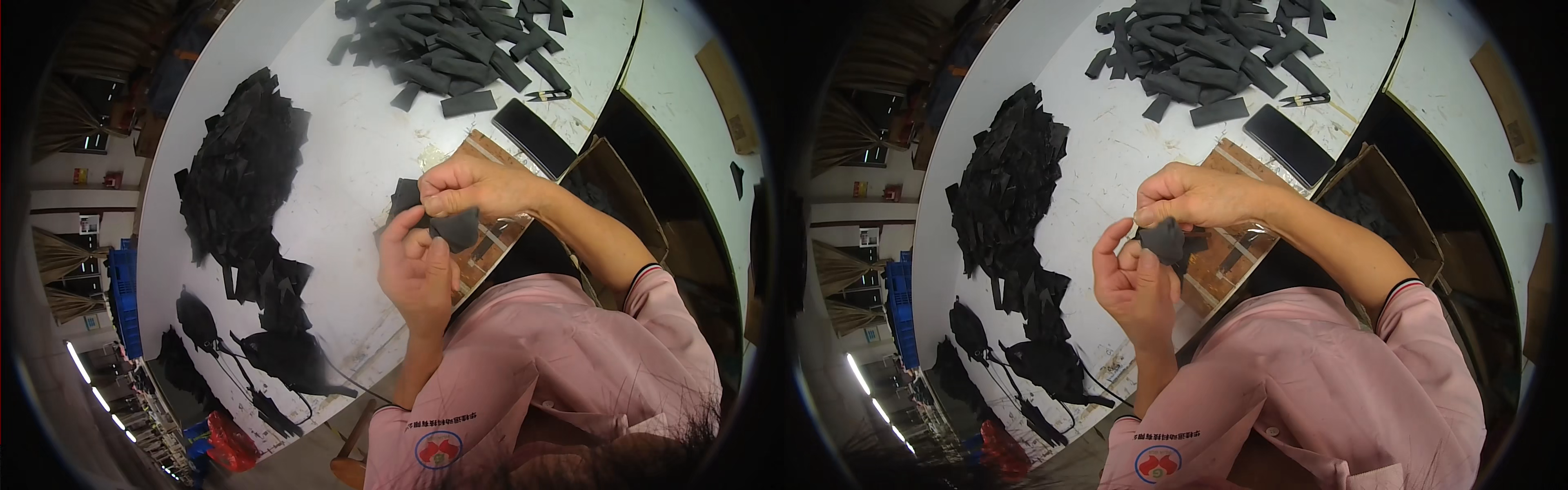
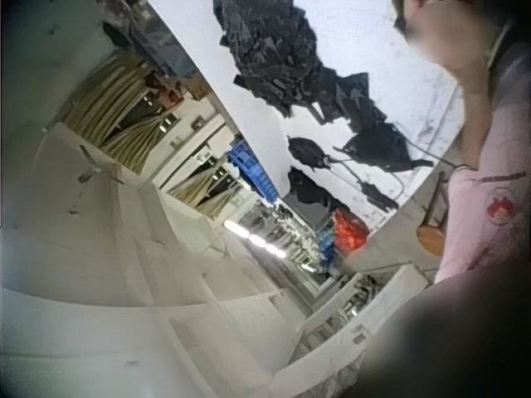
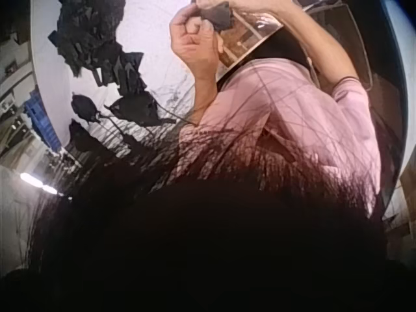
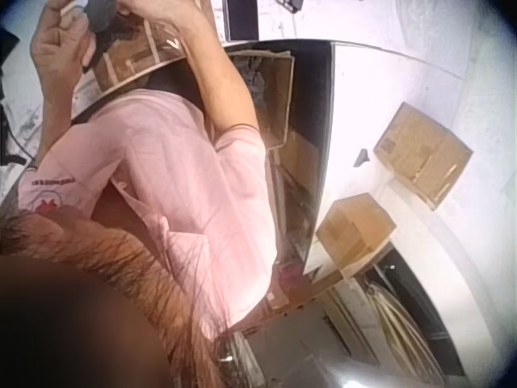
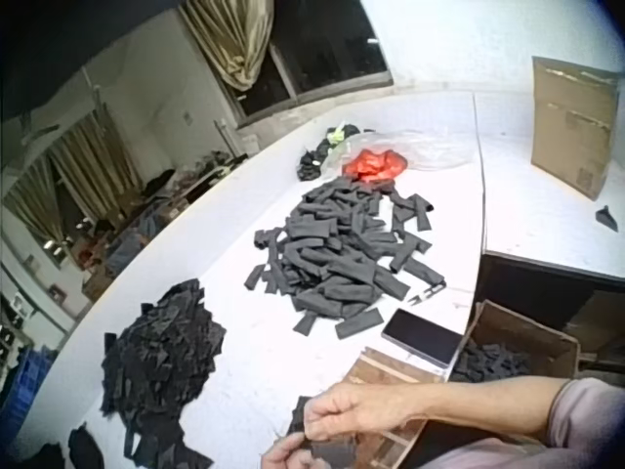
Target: Applying adhesive and assembling small black foam and rubber components for footwear on an industrial workbench.
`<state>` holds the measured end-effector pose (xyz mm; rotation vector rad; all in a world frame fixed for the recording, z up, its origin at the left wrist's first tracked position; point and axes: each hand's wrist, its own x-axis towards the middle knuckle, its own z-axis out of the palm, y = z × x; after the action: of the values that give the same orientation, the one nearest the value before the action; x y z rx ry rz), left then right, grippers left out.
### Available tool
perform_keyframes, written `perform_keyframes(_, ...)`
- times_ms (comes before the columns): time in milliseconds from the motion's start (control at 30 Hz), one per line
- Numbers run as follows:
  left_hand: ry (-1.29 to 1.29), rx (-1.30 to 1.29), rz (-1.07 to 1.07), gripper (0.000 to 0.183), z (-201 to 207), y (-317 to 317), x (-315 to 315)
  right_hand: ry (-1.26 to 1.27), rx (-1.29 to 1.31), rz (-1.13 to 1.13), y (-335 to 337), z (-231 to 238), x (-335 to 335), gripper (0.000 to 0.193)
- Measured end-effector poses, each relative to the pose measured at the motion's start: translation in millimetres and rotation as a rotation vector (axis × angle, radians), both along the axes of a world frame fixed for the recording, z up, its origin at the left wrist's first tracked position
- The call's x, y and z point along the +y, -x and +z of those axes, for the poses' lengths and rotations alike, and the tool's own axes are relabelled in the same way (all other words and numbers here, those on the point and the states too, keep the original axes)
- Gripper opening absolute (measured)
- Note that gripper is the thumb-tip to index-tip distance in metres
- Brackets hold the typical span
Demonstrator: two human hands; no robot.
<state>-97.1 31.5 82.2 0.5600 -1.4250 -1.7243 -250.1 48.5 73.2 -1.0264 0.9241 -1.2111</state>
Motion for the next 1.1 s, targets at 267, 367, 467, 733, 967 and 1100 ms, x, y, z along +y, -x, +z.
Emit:
perform_keyframes(267, -0.187, -0.143, 0.034, 0.023, -49, -2, -17, -0.101, -0.065, -0.076, -5, -57, 4, 0.026)
perform_keyframes(367, 0.524, -0.236, 0.222, 0.021, -32, 2, -28, -0.125, 0.155, -0.100, -2, -40, 5, 0.026)
perform_keyframes(467, 0.620, -0.239, 0.095, 0.012, -24, -3, -34, -0.038, 0.378, -0.283, -5, -28, 14, 0.028)
perform_keyframes(733, 0.418, -0.023, 0.240, 0.002, -32, -5, -22, 0.514, 1.275, -0.270, -8, 12, 20, 0.031)
perform_keyframes(967, 0.190, -0.028, 0.205, 0.005, -44, 4, -17, 0.479, 1.128, -0.381, -13, -40, 21, 0.032)
perform_keyframes(1100, 0.179, 0.177, 0.189, 0.003, -34, 1, -16, 0.514, 1.177, -0.370, -10, -5, 20, 0.033)
